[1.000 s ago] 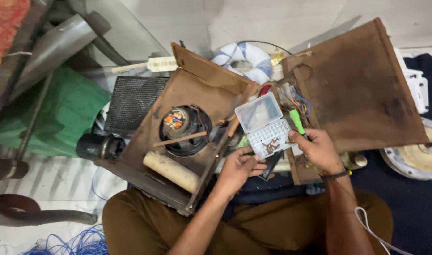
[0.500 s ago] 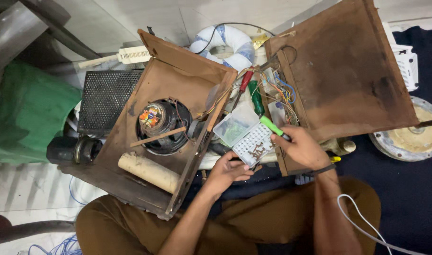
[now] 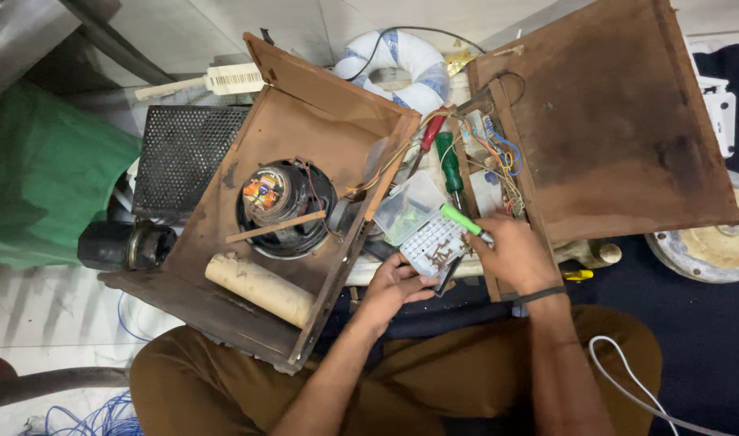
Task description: The person uses a screwdriver to adjust components on a circuit board inside a wooden box. They then remove a speaker from the box and use the screwdriver to scrape or clean the speaker cone.
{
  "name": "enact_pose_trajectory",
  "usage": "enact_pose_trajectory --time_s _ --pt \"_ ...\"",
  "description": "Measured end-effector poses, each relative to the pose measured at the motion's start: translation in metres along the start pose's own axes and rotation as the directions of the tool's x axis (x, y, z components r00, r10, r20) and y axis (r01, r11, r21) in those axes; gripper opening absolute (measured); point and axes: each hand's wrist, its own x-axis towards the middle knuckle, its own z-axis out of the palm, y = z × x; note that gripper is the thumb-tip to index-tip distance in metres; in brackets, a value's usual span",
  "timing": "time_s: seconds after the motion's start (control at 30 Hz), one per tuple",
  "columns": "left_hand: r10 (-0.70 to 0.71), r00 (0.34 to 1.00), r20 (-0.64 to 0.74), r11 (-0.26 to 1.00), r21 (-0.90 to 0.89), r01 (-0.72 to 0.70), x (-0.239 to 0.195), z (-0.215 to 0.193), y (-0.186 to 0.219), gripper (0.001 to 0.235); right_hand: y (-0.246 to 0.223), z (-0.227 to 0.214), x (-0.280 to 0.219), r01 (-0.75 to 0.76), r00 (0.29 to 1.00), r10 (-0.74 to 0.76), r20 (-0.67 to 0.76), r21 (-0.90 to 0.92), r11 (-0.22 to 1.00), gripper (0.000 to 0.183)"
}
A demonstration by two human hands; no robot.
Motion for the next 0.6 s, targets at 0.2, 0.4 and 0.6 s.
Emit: enact_pose_trajectory --time_s 0.2,0.4,0.6 --pt "0.024 0.999 -0.041 1.0 -0.011 -0.025 0.001 0.004 -0.003 0.043 -0.003 -0.008 -0.002 -0.257 0.963 0.24 0.126 0.705 0.661 0.033" --pt "0.065 0.997 -0.029 0.998 -0.006 -0.066 0.002 0.005 -0.004 0.041 0.002 0.014 -0.004 -0.112 0.992 0.114 0.047 0.732 0.672 0.025" --pt "0.03 0.999 -0.035 0.999 -0.033 -0.031 0.005 0.004 -0.006 0.042 0.01 0.034 0.003 -0.161 0.987 0.125 0.105 0.759 0.631 0.017"
